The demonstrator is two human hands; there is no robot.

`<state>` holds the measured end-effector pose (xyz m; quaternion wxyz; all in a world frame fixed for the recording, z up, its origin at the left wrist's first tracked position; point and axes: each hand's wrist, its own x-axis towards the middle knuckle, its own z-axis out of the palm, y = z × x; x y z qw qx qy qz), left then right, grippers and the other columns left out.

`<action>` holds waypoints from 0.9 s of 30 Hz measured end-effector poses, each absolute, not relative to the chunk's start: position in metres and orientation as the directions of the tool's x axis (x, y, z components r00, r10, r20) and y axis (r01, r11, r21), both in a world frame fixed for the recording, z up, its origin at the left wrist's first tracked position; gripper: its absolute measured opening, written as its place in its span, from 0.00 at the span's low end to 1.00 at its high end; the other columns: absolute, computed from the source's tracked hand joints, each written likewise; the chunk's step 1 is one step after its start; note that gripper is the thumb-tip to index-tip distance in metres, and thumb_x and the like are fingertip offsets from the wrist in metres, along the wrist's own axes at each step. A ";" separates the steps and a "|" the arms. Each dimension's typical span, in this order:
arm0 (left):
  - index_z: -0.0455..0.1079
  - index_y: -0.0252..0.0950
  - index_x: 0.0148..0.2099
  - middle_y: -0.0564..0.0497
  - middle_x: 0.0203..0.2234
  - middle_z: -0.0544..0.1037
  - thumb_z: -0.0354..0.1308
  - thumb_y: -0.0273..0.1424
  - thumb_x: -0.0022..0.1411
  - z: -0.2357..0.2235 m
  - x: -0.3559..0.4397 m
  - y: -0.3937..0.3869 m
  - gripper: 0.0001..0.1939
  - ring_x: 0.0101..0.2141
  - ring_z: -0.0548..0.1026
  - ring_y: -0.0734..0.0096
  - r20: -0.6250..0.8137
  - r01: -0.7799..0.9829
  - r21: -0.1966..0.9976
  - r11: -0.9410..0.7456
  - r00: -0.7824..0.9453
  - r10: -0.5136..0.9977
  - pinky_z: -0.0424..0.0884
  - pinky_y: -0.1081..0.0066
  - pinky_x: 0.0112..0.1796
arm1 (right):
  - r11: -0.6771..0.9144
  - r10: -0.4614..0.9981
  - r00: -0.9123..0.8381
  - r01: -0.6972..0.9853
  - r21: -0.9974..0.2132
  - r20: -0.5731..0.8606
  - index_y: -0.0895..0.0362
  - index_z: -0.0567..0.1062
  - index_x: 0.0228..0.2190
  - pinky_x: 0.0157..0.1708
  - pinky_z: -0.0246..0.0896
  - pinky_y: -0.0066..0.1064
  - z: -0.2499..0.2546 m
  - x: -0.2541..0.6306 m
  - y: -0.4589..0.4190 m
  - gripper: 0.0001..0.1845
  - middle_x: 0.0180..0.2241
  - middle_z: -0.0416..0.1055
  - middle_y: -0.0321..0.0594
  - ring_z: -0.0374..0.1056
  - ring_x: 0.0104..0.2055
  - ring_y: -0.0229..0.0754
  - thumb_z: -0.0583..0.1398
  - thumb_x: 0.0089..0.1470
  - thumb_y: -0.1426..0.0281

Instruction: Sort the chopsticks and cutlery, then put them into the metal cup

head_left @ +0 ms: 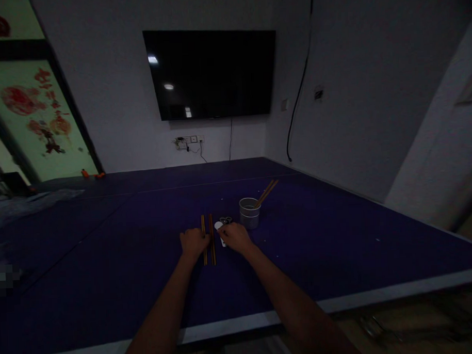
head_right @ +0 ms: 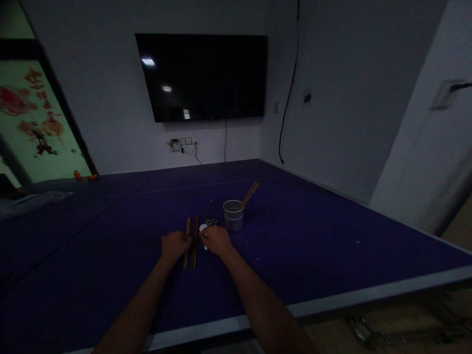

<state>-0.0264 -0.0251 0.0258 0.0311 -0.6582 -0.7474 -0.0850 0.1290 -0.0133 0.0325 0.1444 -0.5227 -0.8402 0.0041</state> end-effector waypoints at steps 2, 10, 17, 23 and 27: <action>0.75 0.32 0.40 0.36 0.36 0.78 0.45 0.41 0.57 0.027 -0.027 -0.027 0.23 0.43 0.73 0.53 0.181 0.990 0.069 0.121 -0.131 0.975 0.62 0.58 0.43 | 0.450 0.881 -0.406 0.878 -0.161 0.243 0.51 0.76 0.40 0.41 0.60 0.28 0.032 0.129 -0.013 0.18 0.40 0.76 0.42 0.70 0.43 0.42 0.48 0.60 0.62; 0.74 0.30 0.42 0.35 0.36 0.77 0.45 0.40 0.57 0.023 -0.027 -0.028 0.23 0.45 0.72 0.50 0.186 0.995 0.020 0.102 -0.103 0.977 0.61 0.56 0.44 | 0.454 0.880 -0.411 0.874 -0.174 0.237 0.51 0.76 0.39 0.40 0.60 0.28 0.032 0.129 -0.013 0.17 0.39 0.76 0.42 0.71 0.43 0.43 0.48 0.60 0.63; 0.75 0.32 0.41 0.36 0.35 0.78 0.44 0.38 0.59 0.022 -0.029 -0.025 0.21 0.45 0.72 0.51 0.176 0.999 -0.029 0.034 -0.029 0.984 0.60 0.55 0.45 | 0.455 0.882 -0.413 0.872 -0.181 0.227 0.51 0.76 0.40 0.40 0.60 0.29 0.034 0.129 -0.014 0.18 0.39 0.76 0.42 0.71 0.43 0.43 0.48 0.60 0.63; 0.74 0.31 0.42 0.36 0.35 0.78 0.45 0.36 0.59 0.024 -0.029 -0.025 0.19 0.44 0.72 0.52 0.157 0.999 -0.035 0.026 -0.020 0.987 0.61 0.57 0.44 | 0.463 0.877 -0.419 0.868 -0.179 0.237 0.51 0.76 0.40 0.40 0.60 0.28 0.032 0.129 -0.013 0.18 0.40 0.76 0.42 0.71 0.44 0.43 0.48 0.60 0.63; 0.74 0.34 0.41 0.38 0.35 0.78 0.47 0.34 0.59 0.025 -0.029 -0.026 0.17 0.45 0.72 0.54 0.158 0.998 -0.026 0.055 -0.050 0.986 0.61 0.59 0.44 | 0.449 0.883 -0.405 0.876 -0.177 0.237 0.51 0.76 0.39 0.40 0.60 0.27 0.032 0.129 -0.013 0.18 0.39 0.76 0.41 0.71 0.43 0.42 0.48 0.60 0.63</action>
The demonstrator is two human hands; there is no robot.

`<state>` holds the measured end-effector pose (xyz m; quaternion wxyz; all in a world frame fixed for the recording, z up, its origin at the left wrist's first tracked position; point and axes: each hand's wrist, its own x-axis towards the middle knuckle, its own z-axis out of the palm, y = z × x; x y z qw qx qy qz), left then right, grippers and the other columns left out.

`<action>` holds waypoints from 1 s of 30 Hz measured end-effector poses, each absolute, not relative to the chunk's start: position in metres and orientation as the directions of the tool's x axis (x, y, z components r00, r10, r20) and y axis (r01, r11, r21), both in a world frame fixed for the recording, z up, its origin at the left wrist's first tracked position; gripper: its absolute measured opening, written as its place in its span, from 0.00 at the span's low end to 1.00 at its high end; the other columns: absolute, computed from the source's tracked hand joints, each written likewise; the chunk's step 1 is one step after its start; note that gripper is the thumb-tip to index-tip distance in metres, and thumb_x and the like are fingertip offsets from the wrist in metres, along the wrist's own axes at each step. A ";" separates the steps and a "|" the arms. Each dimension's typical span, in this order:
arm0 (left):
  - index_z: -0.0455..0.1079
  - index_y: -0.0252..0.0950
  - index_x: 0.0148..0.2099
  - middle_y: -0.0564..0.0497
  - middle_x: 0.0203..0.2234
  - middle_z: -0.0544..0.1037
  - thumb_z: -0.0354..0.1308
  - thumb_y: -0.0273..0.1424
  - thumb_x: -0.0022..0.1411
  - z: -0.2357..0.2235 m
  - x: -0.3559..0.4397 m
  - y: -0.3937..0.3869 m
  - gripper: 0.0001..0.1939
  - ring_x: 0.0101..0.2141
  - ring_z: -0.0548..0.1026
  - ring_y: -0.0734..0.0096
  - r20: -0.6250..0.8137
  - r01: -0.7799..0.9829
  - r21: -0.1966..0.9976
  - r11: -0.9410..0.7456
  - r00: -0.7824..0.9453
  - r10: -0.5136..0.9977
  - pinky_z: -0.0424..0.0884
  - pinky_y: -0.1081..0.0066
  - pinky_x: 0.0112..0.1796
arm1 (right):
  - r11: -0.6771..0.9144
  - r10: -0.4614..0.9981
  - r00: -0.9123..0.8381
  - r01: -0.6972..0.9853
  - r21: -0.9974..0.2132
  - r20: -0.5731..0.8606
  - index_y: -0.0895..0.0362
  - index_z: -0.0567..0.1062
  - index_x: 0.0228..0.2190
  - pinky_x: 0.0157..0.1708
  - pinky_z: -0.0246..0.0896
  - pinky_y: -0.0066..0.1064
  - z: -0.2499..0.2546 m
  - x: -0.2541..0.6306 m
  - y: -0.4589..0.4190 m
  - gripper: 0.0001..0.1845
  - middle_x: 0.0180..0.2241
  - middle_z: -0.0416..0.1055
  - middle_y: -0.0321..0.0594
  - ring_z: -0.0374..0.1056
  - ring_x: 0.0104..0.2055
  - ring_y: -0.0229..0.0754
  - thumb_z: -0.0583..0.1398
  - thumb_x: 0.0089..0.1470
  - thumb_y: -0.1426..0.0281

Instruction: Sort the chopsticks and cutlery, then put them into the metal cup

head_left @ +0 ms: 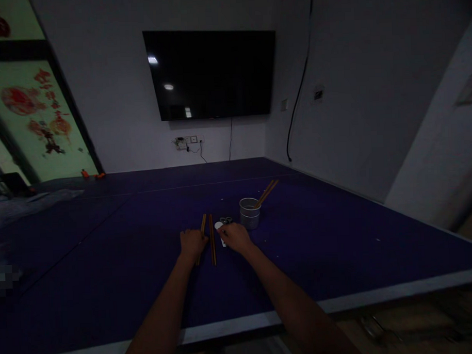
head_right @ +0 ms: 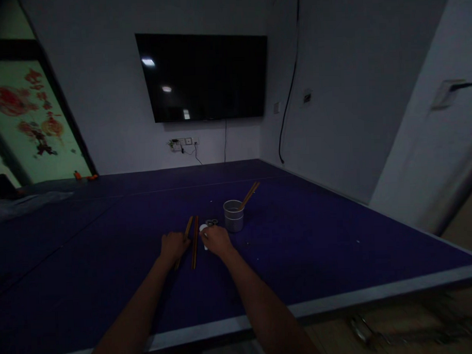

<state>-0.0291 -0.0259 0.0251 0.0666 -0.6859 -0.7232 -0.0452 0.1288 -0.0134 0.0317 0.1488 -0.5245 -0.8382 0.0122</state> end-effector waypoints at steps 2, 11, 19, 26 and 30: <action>0.74 0.34 0.40 0.40 0.35 0.78 0.47 0.34 0.59 0.027 -0.030 -0.025 0.16 0.45 0.71 0.55 0.181 0.998 -0.011 0.067 -0.064 0.981 0.61 0.60 0.44 | 0.442 0.885 -0.392 0.876 -0.192 0.250 0.51 0.76 0.39 0.40 0.60 0.27 0.032 0.129 -0.014 0.18 0.38 0.76 0.41 0.71 0.43 0.42 0.47 0.61 0.62; 0.69 0.36 0.37 0.44 0.33 0.73 0.45 0.34 0.63 0.032 -0.019 -0.030 0.13 0.42 0.67 0.61 0.530 0.965 -0.013 -0.260 0.227 0.817 0.59 0.63 0.43 | 0.550 0.826 -0.198 0.485 -0.680 0.527 0.56 0.74 0.42 0.38 0.63 0.28 0.025 0.126 -0.003 0.24 0.36 0.76 0.40 0.71 0.38 0.40 0.45 0.61 0.57; 0.67 0.36 0.39 0.45 0.33 0.72 0.43 0.37 0.65 0.027 -0.012 -0.038 0.14 0.40 0.66 0.63 0.650 0.929 -0.027 -0.370 0.297 0.699 0.58 0.64 0.43 | 0.606 0.774 -0.008 0.299 -0.738 0.633 0.59 0.74 0.34 0.27 0.60 0.27 0.035 0.131 -0.009 0.26 0.22 0.70 0.37 0.66 0.26 0.39 0.46 0.58 0.53; 0.67 0.36 0.42 0.47 0.36 0.75 0.42 0.37 0.66 0.023 -0.016 -0.034 0.15 0.39 0.68 0.65 0.728 0.937 0.110 -0.331 0.151 0.669 0.58 0.64 0.42 | 0.417 0.361 0.616 0.565 -0.712 0.700 0.60 0.71 0.37 0.36 0.58 0.33 0.060 0.186 -0.009 0.28 0.32 0.72 0.48 0.68 0.35 0.45 0.42 0.60 0.54; 0.67 0.36 0.42 0.47 0.35 0.75 0.41 0.37 0.66 0.019 -0.016 -0.030 0.15 0.38 0.68 0.64 0.743 0.936 0.118 -0.331 0.138 0.655 0.59 0.63 0.41 | 0.313 0.404 0.550 0.667 -0.676 0.731 0.60 0.71 0.33 0.31 0.54 0.31 0.056 0.196 0.004 0.28 0.28 0.72 0.47 0.67 0.31 0.44 0.42 0.60 0.54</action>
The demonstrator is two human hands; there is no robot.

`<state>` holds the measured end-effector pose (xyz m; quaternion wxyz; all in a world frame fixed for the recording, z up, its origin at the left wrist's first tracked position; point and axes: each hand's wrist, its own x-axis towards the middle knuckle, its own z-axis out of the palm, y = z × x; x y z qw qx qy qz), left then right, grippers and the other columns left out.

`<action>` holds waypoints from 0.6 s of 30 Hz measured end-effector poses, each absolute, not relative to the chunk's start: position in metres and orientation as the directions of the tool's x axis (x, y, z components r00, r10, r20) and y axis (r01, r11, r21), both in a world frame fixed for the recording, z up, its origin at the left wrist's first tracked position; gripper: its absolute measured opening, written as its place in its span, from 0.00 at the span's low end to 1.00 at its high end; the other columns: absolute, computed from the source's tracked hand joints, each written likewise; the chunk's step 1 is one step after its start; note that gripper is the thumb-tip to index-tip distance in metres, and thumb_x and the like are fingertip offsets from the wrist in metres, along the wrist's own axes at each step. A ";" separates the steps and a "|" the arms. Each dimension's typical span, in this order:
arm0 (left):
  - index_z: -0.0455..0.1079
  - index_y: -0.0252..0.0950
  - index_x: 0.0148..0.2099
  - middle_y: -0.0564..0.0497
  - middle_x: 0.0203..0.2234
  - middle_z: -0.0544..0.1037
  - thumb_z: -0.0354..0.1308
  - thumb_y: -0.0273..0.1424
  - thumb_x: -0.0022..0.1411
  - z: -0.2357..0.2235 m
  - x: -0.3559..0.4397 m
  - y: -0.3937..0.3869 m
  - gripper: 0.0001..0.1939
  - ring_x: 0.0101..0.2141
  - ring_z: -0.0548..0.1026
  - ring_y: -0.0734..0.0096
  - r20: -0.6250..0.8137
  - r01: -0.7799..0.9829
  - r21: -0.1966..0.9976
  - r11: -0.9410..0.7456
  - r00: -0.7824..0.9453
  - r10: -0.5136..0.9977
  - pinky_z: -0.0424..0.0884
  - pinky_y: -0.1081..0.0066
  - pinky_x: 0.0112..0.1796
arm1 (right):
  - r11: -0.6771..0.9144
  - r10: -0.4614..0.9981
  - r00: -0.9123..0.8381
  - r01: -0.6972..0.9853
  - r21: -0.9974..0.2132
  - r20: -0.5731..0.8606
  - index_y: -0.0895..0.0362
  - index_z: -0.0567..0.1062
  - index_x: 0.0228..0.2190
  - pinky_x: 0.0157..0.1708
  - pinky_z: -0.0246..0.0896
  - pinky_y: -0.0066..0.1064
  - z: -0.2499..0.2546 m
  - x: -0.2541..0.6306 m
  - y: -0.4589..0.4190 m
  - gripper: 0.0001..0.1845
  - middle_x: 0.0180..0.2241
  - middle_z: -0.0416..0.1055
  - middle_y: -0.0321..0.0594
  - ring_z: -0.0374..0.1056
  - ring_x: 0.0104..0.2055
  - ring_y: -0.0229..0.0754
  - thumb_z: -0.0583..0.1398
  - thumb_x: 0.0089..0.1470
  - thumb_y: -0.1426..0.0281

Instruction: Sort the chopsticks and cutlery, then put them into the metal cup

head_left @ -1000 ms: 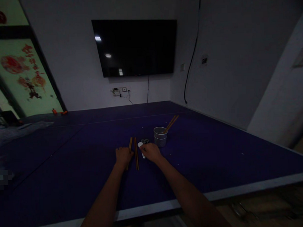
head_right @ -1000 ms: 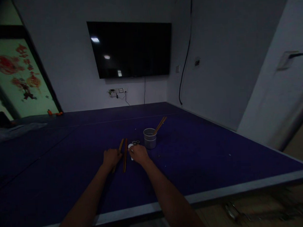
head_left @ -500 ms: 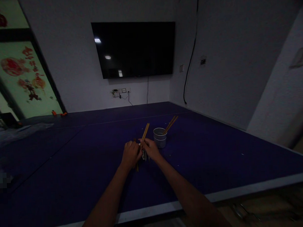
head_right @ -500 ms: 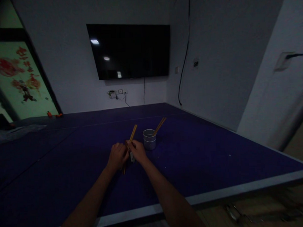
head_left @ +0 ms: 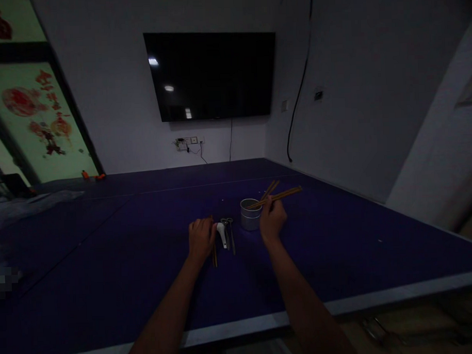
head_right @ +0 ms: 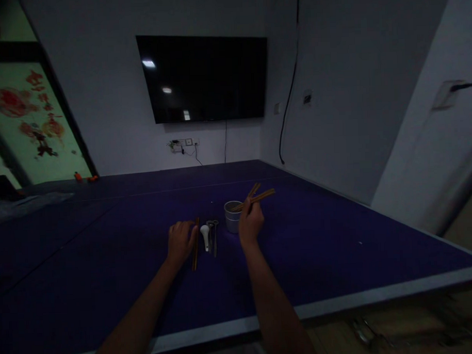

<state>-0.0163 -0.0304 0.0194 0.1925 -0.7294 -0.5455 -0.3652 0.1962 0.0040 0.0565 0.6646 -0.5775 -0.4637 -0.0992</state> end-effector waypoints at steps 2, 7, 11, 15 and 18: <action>0.67 0.37 0.43 0.47 0.35 0.75 0.42 0.38 0.66 0.019 -0.016 -0.029 0.15 0.39 0.69 0.64 0.738 0.938 0.126 -0.322 0.128 0.662 0.59 0.63 0.41 | 0.260 0.471 0.496 0.713 -0.652 0.730 0.60 0.71 0.31 0.29 0.52 0.30 0.053 0.196 0.008 0.27 0.27 0.71 0.46 0.66 0.29 0.44 0.42 0.61 0.55; 0.67 0.37 0.43 0.47 0.36 0.75 0.42 0.38 0.66 0.019 -0.017 -0.029 0.16 0.40 0.69 0.64 0.708 0.945 0.158 -0.285 0.093 0.700 0.59 0.63 0.42 | 0.104 0.609 0.411 0.806 -0.582 0.678 0.60 0.72 0.30 0.28 0.49 0.30 0.047 0.196 0.015 0.23 0.26 0.72 0.47 0.65 0.27 0.43 0.45 0.61 0.59; 0.67 0.37 0.45 0.46 0.36 0.75 0.41 0.37 0.66 0.018 -0.016 -0.029 0.16 0.41 0.69 0.64 0.678 0.951 0.172 -0.258 0.075 0.731 0.59 0.63 0.43 | 0.067 0.680 0.368 0.830 -0.554 0.634 0.60 0.73 0.32 0.29 0.49 0.30 0.042 0.200 0.021 0.20 0.29 0.72 0.48 0.66 0.30 0.43 0.47 0.61 0.61; 0.67 0.36 0.45 0.46 0.36 0.75 0.42 0.37 0.66 0.019 -0.017 -0.028 0.16 0.41 0.69 0.64 0.661 0.951 0.189 -0.245 0.061 0.748 0.59 0.64 0.43 | 0.065 0.675 0.400 0.805 -0.590 0.620 0.61 0.72 0.34 0.29 0.50 0.31 0.038 0.202 0.026 0.20 0.30 0.72 0.49 0.66 0.31 0.45 0.49 0.59 0.58; 0.67 0.36 0.45 0.46 0.36 0.75 0.42 0.36 0.66 0.019 -0.017 -0.028 0.16 0.41 0.69 0.64 0.659 0.952 0.193 -0.240 0.055 0.750 0.59 0.64 0.43 | 0.136 0.632 0.440 0.747 -0.651 0.638 0.63 0.71 0.40 0.30 0.52 0.32 0.034 0.204 0.029 0.23 0.29 0.72 0.48 0.66 0.31 0.46 0.50 0.57 0.56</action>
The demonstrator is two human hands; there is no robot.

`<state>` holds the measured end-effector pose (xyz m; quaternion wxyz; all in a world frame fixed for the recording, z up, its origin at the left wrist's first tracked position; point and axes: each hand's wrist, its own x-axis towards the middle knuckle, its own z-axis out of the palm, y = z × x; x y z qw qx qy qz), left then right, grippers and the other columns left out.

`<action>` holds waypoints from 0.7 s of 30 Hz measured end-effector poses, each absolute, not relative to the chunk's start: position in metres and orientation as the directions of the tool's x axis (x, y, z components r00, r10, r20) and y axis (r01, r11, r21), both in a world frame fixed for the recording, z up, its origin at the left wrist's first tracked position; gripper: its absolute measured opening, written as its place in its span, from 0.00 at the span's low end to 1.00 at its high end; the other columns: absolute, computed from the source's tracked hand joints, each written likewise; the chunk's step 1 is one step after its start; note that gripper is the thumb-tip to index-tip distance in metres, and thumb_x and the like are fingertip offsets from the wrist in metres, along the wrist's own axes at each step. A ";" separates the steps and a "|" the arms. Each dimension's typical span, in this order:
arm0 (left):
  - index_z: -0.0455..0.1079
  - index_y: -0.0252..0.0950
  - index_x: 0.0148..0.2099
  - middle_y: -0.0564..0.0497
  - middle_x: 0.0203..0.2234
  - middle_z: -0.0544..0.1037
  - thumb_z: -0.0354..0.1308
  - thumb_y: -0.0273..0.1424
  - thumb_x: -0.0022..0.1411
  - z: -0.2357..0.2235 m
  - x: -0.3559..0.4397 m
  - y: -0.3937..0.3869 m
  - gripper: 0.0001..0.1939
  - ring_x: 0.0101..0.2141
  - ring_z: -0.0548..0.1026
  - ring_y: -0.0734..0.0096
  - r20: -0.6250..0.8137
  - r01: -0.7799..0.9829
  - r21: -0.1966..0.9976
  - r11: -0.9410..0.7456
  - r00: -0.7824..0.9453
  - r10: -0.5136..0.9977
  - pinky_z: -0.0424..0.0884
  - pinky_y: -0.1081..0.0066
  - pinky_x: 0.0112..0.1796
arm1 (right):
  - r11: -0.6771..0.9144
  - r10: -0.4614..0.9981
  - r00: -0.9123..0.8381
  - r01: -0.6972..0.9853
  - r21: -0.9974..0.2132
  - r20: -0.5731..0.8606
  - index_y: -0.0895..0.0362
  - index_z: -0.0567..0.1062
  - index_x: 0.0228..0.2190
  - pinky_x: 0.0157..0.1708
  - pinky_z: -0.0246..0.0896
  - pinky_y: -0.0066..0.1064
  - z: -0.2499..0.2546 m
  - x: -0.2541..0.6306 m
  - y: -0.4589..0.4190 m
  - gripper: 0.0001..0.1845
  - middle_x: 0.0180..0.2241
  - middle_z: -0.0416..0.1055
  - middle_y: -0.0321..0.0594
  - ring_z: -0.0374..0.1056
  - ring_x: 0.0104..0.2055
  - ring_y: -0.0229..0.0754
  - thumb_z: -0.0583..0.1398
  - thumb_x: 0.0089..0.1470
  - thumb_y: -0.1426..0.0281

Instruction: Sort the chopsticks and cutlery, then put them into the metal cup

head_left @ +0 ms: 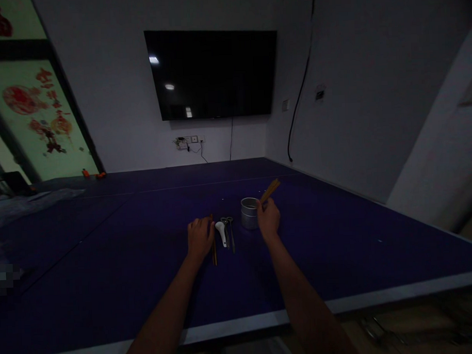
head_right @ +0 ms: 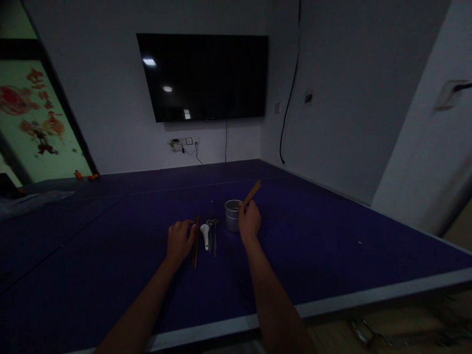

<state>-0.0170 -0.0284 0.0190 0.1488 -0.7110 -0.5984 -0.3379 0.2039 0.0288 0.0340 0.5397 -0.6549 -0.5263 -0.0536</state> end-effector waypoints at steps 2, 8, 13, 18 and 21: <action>0.67 0.36 0.44 0.46 0.36 0.75 0.42 0.36 0.66 0.019 -0.017 -0.029 0.16 0.41 0.69 0.64 0.657 0.952 0.192 -0.238 0.056 0.751 0.60 0.64 0.43 | 0.197 0.592 0.475 0.698 -0.688 0.651 0.64 0.68 0.46 0.31 0.53 0.32 0.032 0.205 0.031 0.26 0.29 0.73 0.47 0.67 0.31 0.46 0.51 0.56 0.55; 0.67 0.36 0.44 0.46 0.36 0.75 0.42 0.36 0.66 0.019 -0.018 -0.029 0.15 0.40 0.69 0.63 0.656 0.949 0.196 -0.245 0.059 0.753 0.60 0.64 0.42 | 0.261 0.567 0.505 0.639 -0.724 0.650 0.64 0.74 0.41 0.35 0.56 0.33 0.027 0.206 0.035 0.26 0.33 0.75 0.51 0.69 0.33 0.47 0.49 0.57 0.57; 0.68 0.37 0.44 0.46 0.35 0.75 0.42 0.36 0.65 0.019 -0.018 -0.027 0.15 0.40 0.69 0.62 0.650 0.947 0.207 -0.247 0.056 0.758 0.60 0.63 0.42 | 0.215 0.639 0.483 0.635 -0.742 0.599 0.60 0.78 0.37 0.34 0.57 0.32 0.024 0.204 0.034 0.24 0.34 0.76 0.50 0.70 0.34 0.47 0.48 0.57 0.58; 0.69 0.37 0.43 0.46 0.34 0.75 0.42 0.36 0.65 0.018 -0.019 -0.027 0.15 0.40 0.69 0.62 0.632 0.950 0.210 -0.230 0.047 0.773 0.60 0.63 0.42 | 0.220 0.703 0.467 0.573 -0.789 0.536 0.58 0.75 0.43 0.37 0.59 0.30 0.022 0.200 0.036 0.22 0.38 0.76 0.47 0.70 0.39 0.45 0.49 0.56 0.61; 0.69 0.37 0.42 0.46 0.34 0.75 0.42 0.36 0.65 0.018 -0.019 -0.027 0.15 0.40 0.69 0.63 0.619 0.954 0.207 -0.215 0.042 0.784 0.59 0.63 0.42 | 0.233 0.706 0.467 0.558 -0.797 0.533 0.60 0.74 0.46 0.41 0.59 0.30 0.020 0.199 0.039 0.23 0.43 0.74 0.49 0.69 0.43 0.45 0.47 0.57 0.65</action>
